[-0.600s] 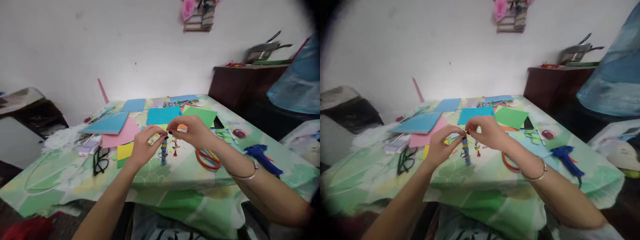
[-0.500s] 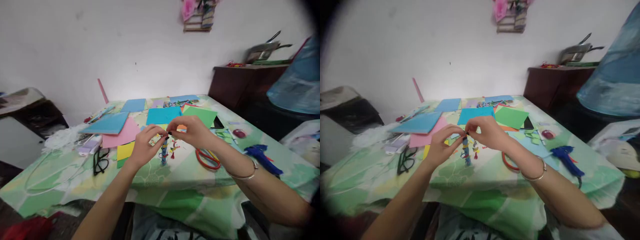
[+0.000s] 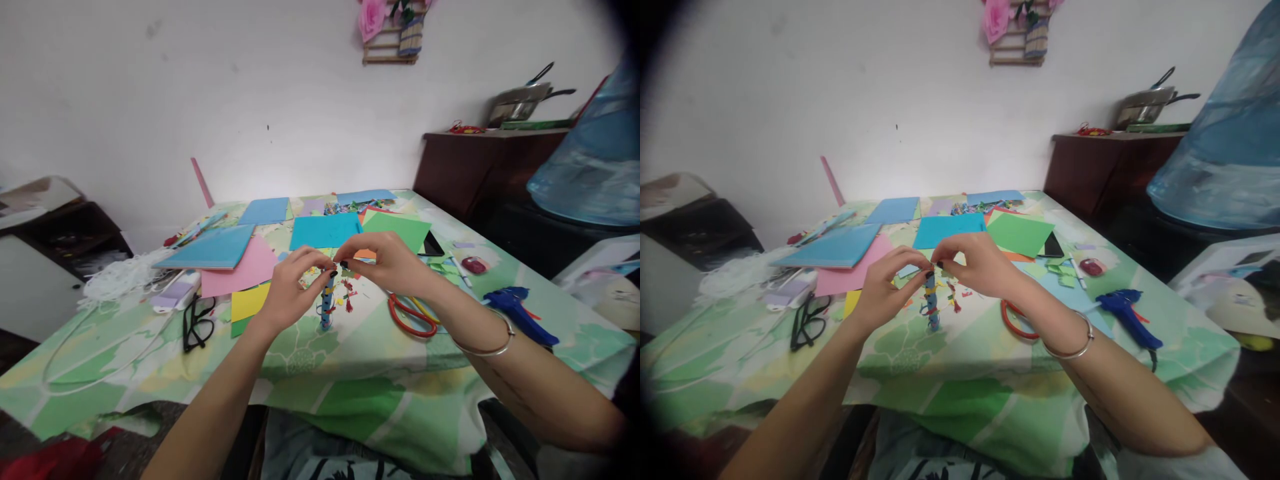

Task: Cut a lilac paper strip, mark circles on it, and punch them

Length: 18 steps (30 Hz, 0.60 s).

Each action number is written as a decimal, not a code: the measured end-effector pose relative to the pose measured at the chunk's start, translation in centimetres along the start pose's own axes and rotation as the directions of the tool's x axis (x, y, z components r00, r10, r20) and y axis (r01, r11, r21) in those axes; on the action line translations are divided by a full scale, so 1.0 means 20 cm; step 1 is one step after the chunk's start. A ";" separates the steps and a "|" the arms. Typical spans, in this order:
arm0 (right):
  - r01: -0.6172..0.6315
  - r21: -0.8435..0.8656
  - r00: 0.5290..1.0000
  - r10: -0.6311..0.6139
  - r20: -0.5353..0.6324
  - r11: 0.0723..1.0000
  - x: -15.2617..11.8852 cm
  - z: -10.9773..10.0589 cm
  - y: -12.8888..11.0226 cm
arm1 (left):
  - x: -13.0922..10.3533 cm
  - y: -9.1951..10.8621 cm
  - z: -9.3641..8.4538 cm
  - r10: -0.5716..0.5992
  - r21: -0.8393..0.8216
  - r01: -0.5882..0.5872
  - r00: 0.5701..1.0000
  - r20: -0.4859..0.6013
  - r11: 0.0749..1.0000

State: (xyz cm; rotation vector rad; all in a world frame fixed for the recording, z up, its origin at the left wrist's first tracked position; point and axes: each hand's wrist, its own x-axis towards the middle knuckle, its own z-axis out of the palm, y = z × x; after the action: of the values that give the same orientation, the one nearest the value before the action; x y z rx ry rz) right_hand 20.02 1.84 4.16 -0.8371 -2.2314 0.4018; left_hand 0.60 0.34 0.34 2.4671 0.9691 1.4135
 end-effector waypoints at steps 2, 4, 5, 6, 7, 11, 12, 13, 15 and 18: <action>0.007 0.012 1.000 -0.007 -0.016 1.000 0.00 0.00 0.00 | 0.00 0.00 0.00 0.014 0.008 -0.014 1.000 -0.009 1.000; 0.020 0.018 0.999 -0.020 -0.034 1.000 0.00 0.00 0.00 | -0.01 0.00 0.01 0.021 0.012 -0.020 0.999 -0.045 1.000; 0.028 0.020 0.999 -0.027 -0.041 0.999 0.00 0.00 0.00 | -0.01 0.00 0.02 0.014 0.004 -0.013 0.997 -0.070 1.000; 0.034 0.019 0.998 -0.033 -0.046 0.999 -0.01 0.00 0.00 | -0.02 0.00 0.03 -0.002 -0.012 0.001 0.996 -0.093 1.000; 0.035 0.014 0.998 -0.035 -0.053 0.999 -0.01 -0.01 0.00 | -0.02 0.00 0.04 -0.025 -0.037 0.021 0.994 -0.110 0.999; -0.025 -0.029 0.989 0.020 -0.145 0.999 -0.04 -0.02 0.02 | -0.04 0.00 0.07 -0.115 -0.177 0.095 0.988 -0.107 0.980; -0.057 -0.026 0.982 0.052 -0.179 0.998 -0.06 -0.03 0.03 | -0.04 0.00 0.08 -0.134 -0.212 0.110 0.986 -0.101 0.971; -0.088 -0.004 0.974 0.086 -0.212 0.996 -0.08 -0.03 0.03 | -0.05 0.01 0.09 -0.153 -0.249 0.127 0.984 -0.090 0.960; -0.140 0.104 0.952 0.162 -0.258 0.985 -0.11 -0.05 0.03 | -0.05 0.02 0.09 -0.194 -0.320 0.164 0.979 -0.063 0.933; -0.178 0.312 0.921 0.270 -0.283 0.933 -0.15 -0.07 0.03 | -0.06 0.04 0.08 -0.236 -0.376 0.198 0.970 -0.057 0.905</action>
State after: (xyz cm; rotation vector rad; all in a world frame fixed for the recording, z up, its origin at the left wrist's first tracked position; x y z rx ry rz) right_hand 22.86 0.42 3.28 -0.9354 -1.7327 0.6280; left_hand 1.90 -0.66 -1.07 1.9711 0.8702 1.4971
